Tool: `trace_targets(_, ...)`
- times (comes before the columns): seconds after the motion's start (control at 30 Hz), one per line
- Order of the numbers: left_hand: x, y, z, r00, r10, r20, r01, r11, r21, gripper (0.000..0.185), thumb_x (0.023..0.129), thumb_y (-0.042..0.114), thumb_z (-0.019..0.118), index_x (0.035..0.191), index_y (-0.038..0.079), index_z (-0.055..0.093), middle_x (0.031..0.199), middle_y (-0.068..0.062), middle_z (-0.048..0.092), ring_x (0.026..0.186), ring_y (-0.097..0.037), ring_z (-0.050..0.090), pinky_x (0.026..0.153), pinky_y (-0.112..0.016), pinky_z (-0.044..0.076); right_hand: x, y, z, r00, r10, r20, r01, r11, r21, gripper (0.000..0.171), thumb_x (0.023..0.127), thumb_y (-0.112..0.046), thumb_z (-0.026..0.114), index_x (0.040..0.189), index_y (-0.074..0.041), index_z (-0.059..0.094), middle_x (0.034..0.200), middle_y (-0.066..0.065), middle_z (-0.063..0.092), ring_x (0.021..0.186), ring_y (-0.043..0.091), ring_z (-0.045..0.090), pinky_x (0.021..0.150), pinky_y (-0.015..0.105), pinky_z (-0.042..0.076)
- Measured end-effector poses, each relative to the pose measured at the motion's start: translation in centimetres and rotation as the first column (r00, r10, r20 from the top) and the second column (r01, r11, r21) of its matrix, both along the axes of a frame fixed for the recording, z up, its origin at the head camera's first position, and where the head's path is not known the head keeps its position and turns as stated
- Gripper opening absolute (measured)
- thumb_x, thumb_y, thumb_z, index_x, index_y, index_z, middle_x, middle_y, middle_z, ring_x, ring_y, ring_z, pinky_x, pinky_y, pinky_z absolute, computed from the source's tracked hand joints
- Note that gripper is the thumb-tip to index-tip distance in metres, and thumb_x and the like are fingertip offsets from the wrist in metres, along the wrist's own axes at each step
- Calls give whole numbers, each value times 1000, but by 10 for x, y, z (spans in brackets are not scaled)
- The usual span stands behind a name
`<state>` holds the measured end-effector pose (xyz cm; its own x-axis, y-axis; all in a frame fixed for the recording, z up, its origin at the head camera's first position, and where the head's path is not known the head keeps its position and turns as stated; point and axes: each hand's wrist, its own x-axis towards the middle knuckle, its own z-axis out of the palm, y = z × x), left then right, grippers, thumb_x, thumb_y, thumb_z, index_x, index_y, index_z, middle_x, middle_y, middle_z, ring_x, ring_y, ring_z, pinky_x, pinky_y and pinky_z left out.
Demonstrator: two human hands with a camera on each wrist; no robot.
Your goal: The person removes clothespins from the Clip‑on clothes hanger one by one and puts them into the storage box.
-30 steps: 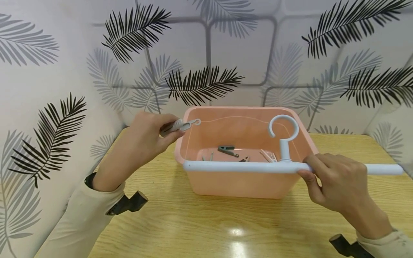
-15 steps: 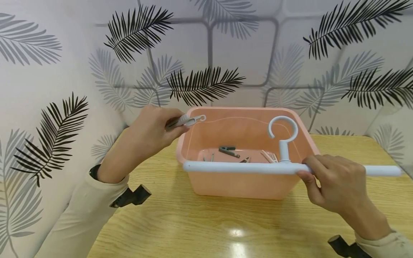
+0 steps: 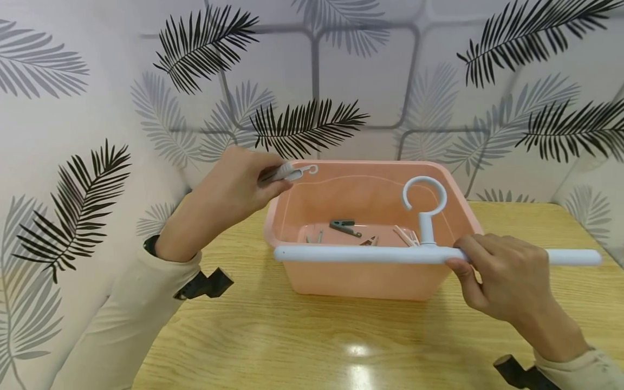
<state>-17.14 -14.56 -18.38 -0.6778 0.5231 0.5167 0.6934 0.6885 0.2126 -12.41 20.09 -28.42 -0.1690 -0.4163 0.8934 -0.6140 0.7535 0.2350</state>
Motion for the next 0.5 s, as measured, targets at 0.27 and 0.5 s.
trace_targets(0.27,-14,14,11,1000,-8,10,8,999,-43,33,85,9,72,64,9,47,58,2,34,55,-13,34,53,-27,26,-1,0,0,1000,3,1,-3,1000,3,55,102,-50,33,65,-11,47,52,-8,28,39,7,23,35,24,12)
trace_targets(0.5,-31,29,20,999,-34,21,36,996,-80,40,85,7,71,61,11,39,59,1,31,59,-15,35,56,-28,26,1,1,0,1000,0,10,0,1000,9,56,102,-50,33,65,-11,47,51,-8,29,39,8,24,35,25,13)
